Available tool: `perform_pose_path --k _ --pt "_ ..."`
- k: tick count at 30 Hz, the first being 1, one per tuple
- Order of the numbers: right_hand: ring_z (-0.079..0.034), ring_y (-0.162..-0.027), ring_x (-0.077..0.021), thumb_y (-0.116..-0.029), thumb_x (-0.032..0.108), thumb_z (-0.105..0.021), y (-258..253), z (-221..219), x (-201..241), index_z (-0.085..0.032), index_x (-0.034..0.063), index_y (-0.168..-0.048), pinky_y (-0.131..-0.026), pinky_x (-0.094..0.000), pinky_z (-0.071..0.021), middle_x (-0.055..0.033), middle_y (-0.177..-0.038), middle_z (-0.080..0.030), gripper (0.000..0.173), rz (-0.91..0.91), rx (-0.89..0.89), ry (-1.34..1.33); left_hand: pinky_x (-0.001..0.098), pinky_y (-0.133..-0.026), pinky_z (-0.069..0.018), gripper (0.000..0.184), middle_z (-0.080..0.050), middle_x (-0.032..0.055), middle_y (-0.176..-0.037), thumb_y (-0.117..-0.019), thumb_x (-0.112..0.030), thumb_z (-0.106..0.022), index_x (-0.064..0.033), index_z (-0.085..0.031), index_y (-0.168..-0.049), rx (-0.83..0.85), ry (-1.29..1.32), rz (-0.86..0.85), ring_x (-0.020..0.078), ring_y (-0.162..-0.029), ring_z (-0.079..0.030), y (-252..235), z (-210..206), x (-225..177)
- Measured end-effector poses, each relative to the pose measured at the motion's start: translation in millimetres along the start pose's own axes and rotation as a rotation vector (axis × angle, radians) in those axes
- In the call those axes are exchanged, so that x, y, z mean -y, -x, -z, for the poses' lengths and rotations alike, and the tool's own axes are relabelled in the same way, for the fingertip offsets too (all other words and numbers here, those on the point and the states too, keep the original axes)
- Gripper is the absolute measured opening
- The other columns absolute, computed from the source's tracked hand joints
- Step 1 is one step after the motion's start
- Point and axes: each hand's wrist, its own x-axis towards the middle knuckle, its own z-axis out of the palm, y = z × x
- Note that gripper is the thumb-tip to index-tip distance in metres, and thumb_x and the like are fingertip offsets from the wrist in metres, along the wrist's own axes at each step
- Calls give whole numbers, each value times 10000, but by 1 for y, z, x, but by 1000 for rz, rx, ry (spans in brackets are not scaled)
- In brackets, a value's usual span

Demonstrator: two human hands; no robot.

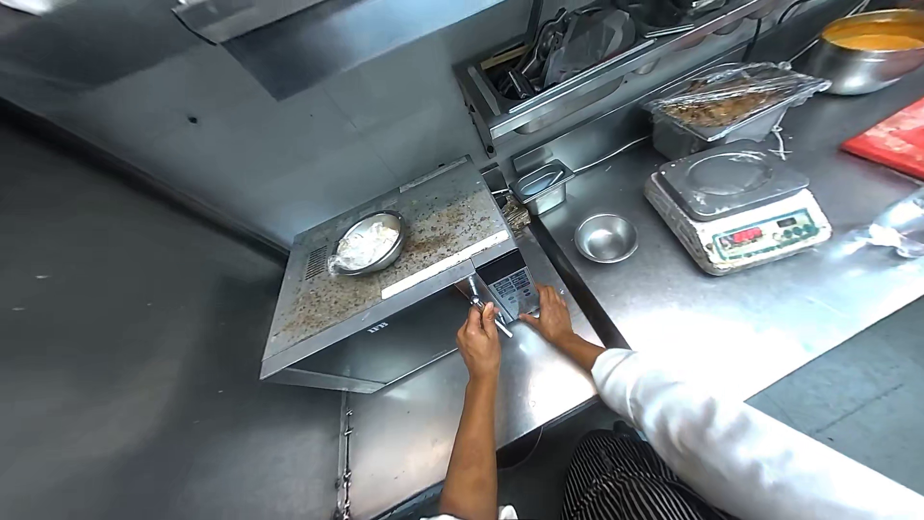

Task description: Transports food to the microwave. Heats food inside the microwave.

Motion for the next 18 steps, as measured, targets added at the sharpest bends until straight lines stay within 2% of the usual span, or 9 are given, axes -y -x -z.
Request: perform_pose_path --k 5,8,11,14,17,18 --pt "-585 -1249 -410 -807 528 -818 -1 -14 -17 -579 10 -1392 -1094 -570 -419 -230 -1327 -623 817 92 -114 -11 469 -666 -557 406 -722 135 -819 -1069 -280 -478 28 -706 -936 -18 -29 -6 264 -686 -683 1 -3 0" --pt "-594 -1227 -417 -814 518 -815 0 -13 -20 -606 14 -1363 -1081 -575 -426 -229 -1298 -636 774 115 -131 -43 438 -654 -553 404 -723 130 -816 -1067 -284 -487 24 -704 -919 -39 -28 6 243 -675 -678 4 -4 -3" --pt "-600 -1217 -419 -813 507 -820 -3 -13 -21 -620 11 -1339 -1066 -579 -438 -231 -1283 -643 750 125 -138 -64 396 -602 -535 385 -717 116 -810 -1067 -275 -490 16 -704 -932 -51 -35 21 201 -610 -640 3 -5 -4" --pt "-608 -1193 -425 -808 490 -832 -3 -12 -18 -619 -1 -1324 -1026 -602 -450 -240 -1269 -642 743 140 -145 -71 420 -622 -540 367 -725 122 -847 -1070 -274 -495 5 -707 -960 -59 -50 62 218 -638 -653 5 -5 -4" --pt "-610 -1177 -435 -787 491 -844 -4 -13 -19 -597 -6 -1346 -1017 -612 -448 -247 -1258 -641 788 154 -145 -72 508 -689 -556 348 -723 160 -879 -1076 -249 -493 17 -704 -997 -40 -85 115 299 -722 -687 5 -5 -8" --pt "-597 -1197 -448 -781 489 -848 -3 -10 -20 -573 -5 -1376 -1018 -622 -444 -258 -1287 -628 821 154 -125 -67 552 -744 -565 349 -728 187 -924 -1080 -242 -489 32 -703 -1043 0 -84 163 340 -783 -706 5 -4 -12"
